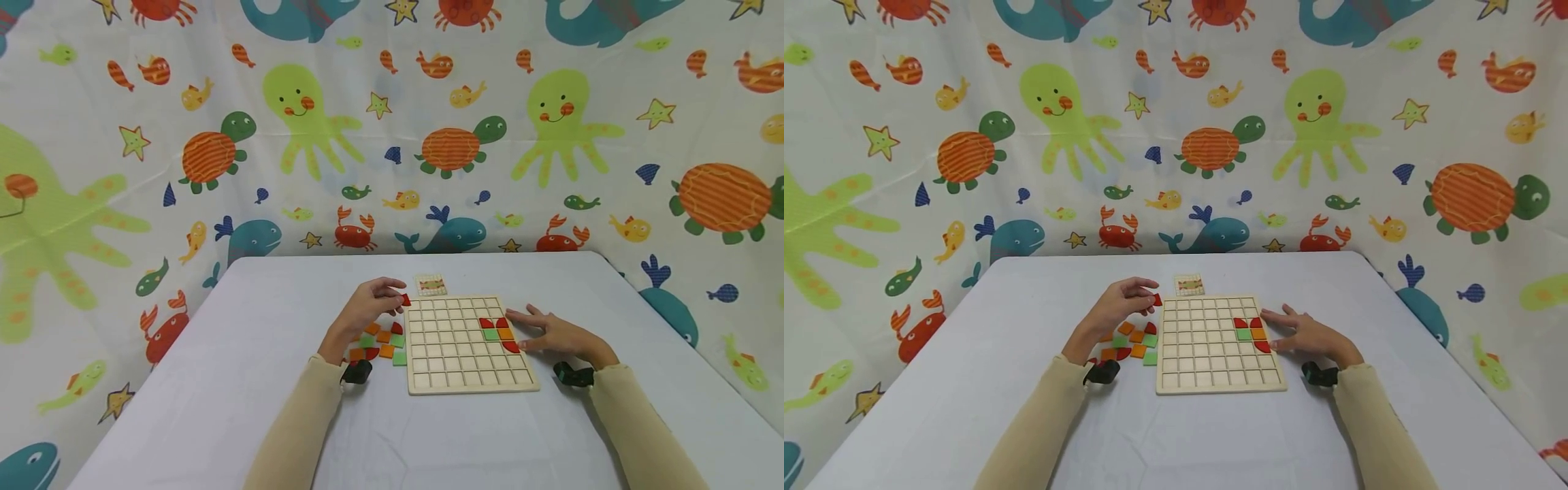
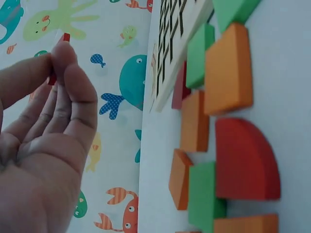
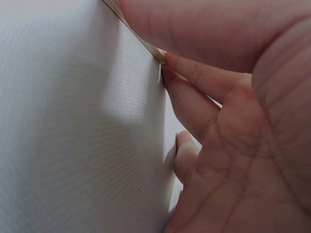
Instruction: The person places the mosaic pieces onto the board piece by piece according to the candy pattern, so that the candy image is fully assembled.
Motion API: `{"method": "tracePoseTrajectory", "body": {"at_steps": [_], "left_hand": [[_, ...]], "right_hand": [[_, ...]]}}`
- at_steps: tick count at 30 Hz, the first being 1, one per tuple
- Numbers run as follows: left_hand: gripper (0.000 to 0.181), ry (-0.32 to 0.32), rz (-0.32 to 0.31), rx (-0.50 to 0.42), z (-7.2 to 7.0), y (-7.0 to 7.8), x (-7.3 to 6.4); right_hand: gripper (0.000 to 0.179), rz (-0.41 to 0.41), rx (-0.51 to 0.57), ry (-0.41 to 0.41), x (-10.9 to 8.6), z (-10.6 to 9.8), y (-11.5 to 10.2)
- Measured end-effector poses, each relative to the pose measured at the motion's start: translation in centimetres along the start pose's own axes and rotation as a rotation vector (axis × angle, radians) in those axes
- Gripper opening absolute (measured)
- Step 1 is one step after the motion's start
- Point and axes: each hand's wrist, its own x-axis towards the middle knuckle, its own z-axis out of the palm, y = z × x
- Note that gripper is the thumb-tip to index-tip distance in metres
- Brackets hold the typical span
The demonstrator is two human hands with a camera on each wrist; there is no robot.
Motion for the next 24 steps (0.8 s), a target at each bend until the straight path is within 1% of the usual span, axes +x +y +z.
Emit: {"method": "tracePoseTrajectory", "body": {"at_steps": [4,7,9,13,19,22,24], "left_hand": [[0.029,-0.010,0.011,-0.081,0.6,0.2,0.2],[0.022,-0.024,0.006,-0.116,1.1,0.5,0.3],[0.021,-0.033,-0.003,-0.127,1.5,0.6,0.4],[0.024,-0.050,-0.026,-0.144,2.2,0.8,0.8],[0.028,-0.076,-0.032,-0.155,2.9,1.0,1.5],[0.028,-0.080,-0.034,-0.151,3.5,1.0,1.9],[0.027,-0.089,-0.037,-0.165,4.0,0.9,2.1]], "right_hand": [[0.091,0.011,-0.010,0.003,0.2,0.0,0.1],[0.092,0.008,-0.014,-0.001,0.1,0.0,0.0],[0.092,0.006,-0.015,-0.004,-0.1,0.1,-0.1],[0.091,0.006,-0.020,-0.003,-0.3,0.2,0.1],[0.091,0.006,-0.030,0.003,-0.1,0.2,0.2],[0.091,0.005,-0.028,0.001,0.0,0.2,0.1],[0.091,0.004,-0.027,0.000,0.1,0.2,0.1]]}}
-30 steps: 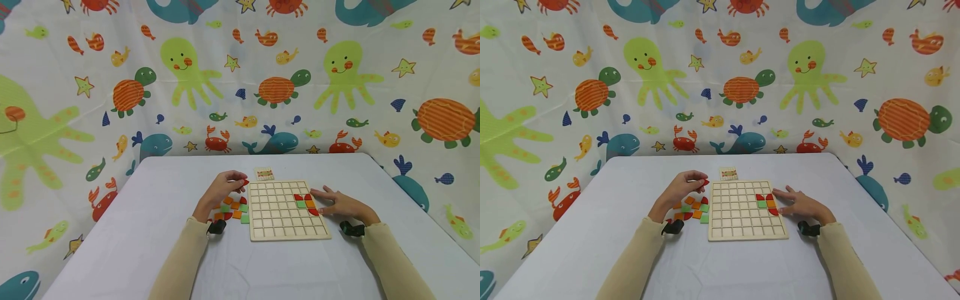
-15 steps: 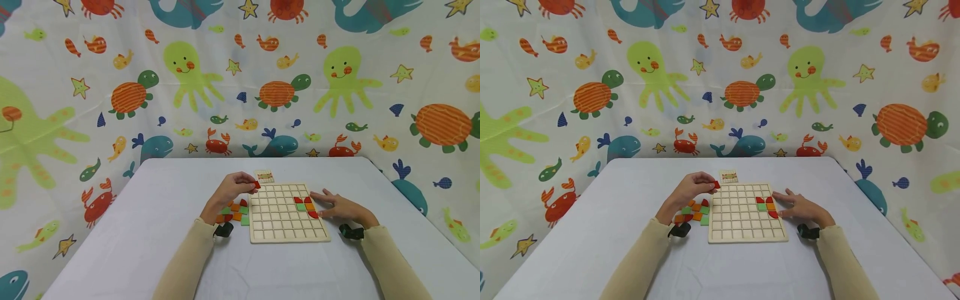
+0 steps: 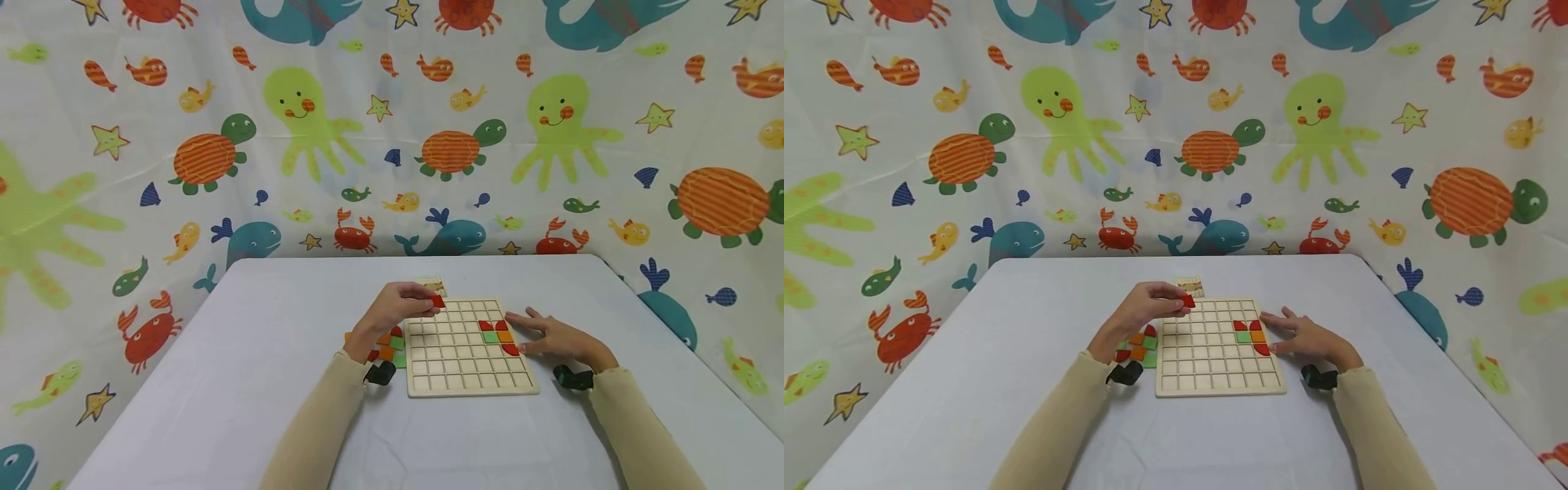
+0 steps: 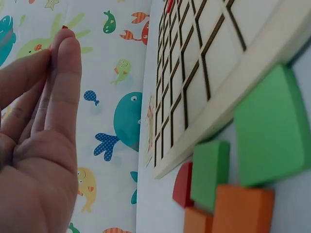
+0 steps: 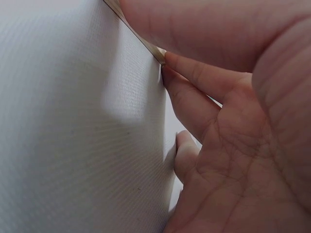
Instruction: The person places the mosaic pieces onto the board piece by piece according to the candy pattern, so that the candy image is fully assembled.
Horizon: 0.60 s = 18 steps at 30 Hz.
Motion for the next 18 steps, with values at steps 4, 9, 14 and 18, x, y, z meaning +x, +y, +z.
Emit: {"method": "tracePoseTrajectory", "body": {"at_steps": [4,9,14,18], "left_hand": [[0.025,-0.027,-0.012,-0.043,1.1,-0.3,0.5],[0.024,-0.059,0.003,-0.045,2.5,-0.4,1.0],[0.021,-0.096,0.035,-0.002,3.7,-0.6,1.8],[0.020,-0.114,0.018,-0.008,4.7,-0.8,2.1]], "right_hand": [[0.092,0.003,0.004,-0.001,0.1,0.0,0.0],[0.092,0.012,0.004,0.001,0.1,-0.1,-0.1],[0.092,0.015,-0.003,0.006,0.1,-0.3,-0.1],[0.092,0.000,-0.002,-0.001,0.1,-0.3,0.1]]}}
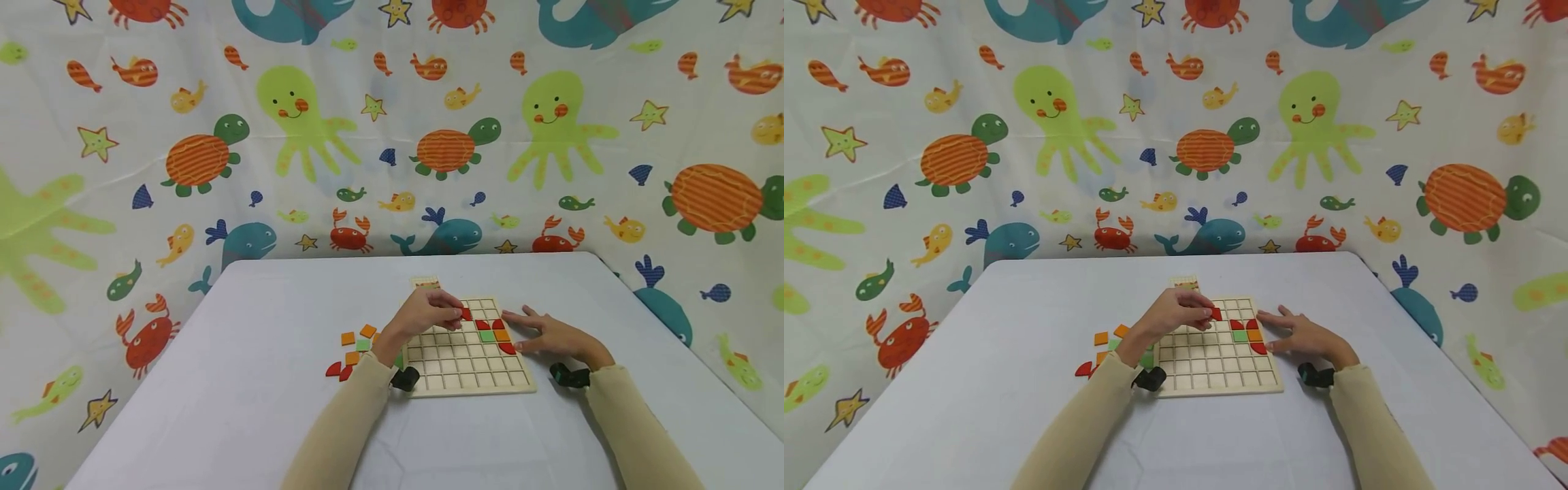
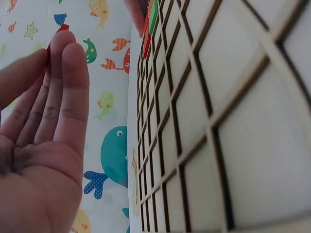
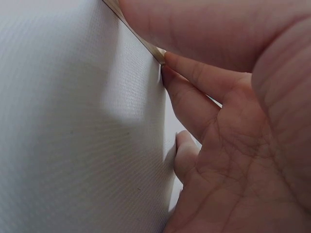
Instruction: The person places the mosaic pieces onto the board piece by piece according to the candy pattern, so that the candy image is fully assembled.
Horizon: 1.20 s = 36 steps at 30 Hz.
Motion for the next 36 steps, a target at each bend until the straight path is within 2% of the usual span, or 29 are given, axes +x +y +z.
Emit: {"method": "tracePoseTrajectory", "body": {"at_steps": [7,13,17,23,28,36], "left_hand": [[0.019,0.016,-0.068,0.032,1.6,0.2,0.7],[0.018,0.028,-0.158,0.050,2.8,0.5,1.2],[0.017,0.023,-0.212,0.112,3.6,0.7,1.3],[0.013,-0.015,-0.255,0.185,4.4,0.8,1.6],[0.012,-0.016,-0.273,0.193,4.6,0.3,1.6],[0.015,0.094,-0.231,0.133,4.1,0.1,1.3]], "right_hand": [[0.092,-0.017,0.006,0.003,0.1,-0.1,0.3],[0.090,-0.012,0.005,0.000,0.0,-0.1,0.0],[0.089,-0.013,0.002,-0.004,-0.1,-0.1,-0.2],[0.090,-0.014,0.002,-0.004,-0.1,-0.1,0.0],[0.090,-0.010,0.006,-0.006,0.0,0.1,0.0],[0.088,0.009,-0.002,0.003,-0.1,0.0,-0.2]]}}
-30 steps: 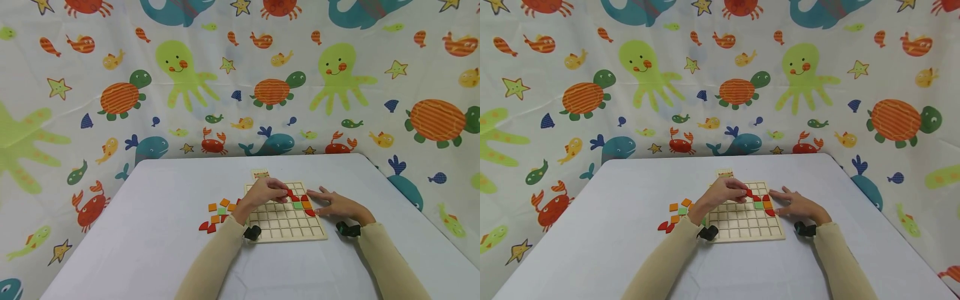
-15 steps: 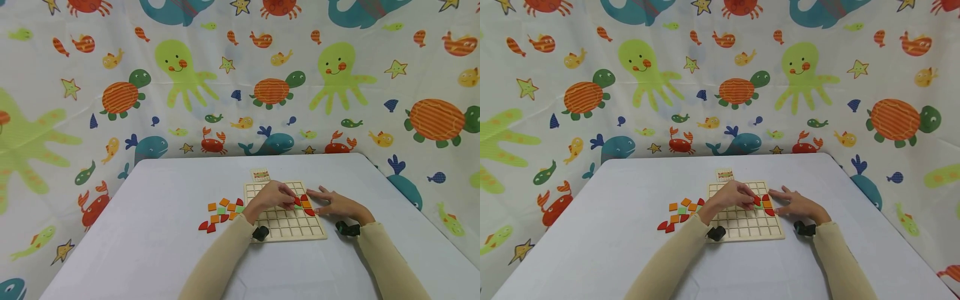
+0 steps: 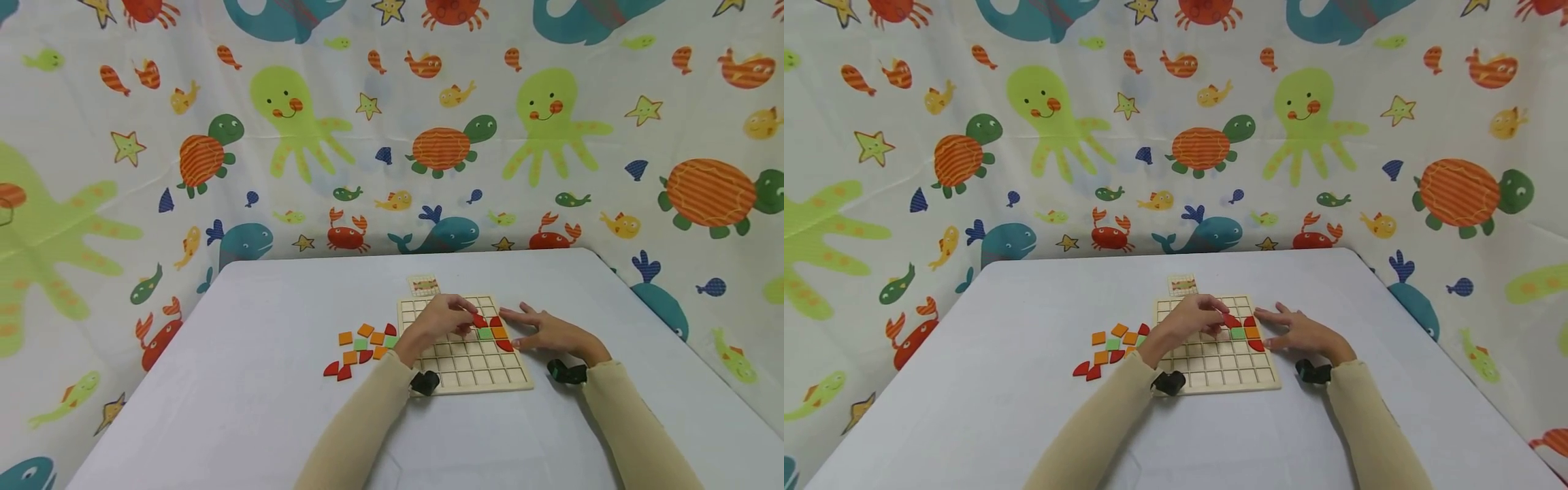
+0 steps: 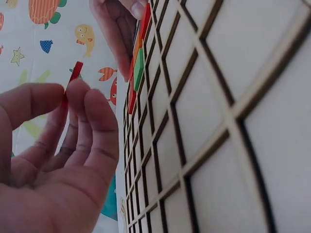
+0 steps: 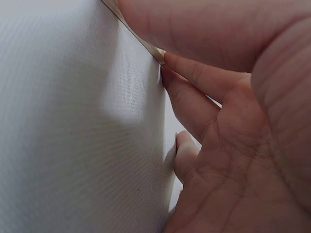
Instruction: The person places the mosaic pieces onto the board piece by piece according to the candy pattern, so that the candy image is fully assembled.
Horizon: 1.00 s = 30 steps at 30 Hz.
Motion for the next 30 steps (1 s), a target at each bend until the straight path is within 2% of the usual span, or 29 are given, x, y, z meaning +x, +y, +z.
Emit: {"method": "tracePoseTrajectory", "body": {"at_steps": [5,14,22,30], "left_hand": [[0.022,0.012,0.000,-0.079,-0.4,-0.3,0.1],[0.028,-0.075,-0.012,-0.193,-0.4,-0.8,0.1],[0.024,-0.062,0.002,-0.132,-0.3,-1.1,0.4],[0.028,-0.036,0.028,-0.089,-0.1,-1.3,0.5]], "right_hand": [[0.088,-0.015,0.007,0.000,-0.1,-0.1,-0.1],[0.088,-0.019,0.004,-0.003,-0.1,0.0,-0.2],[0.087,0.001,0.009,-0.004,0.0,0.0,-0.1],[0.087,-0.010,0.003,-0.007,0.1,-0.1,0.1]]}}
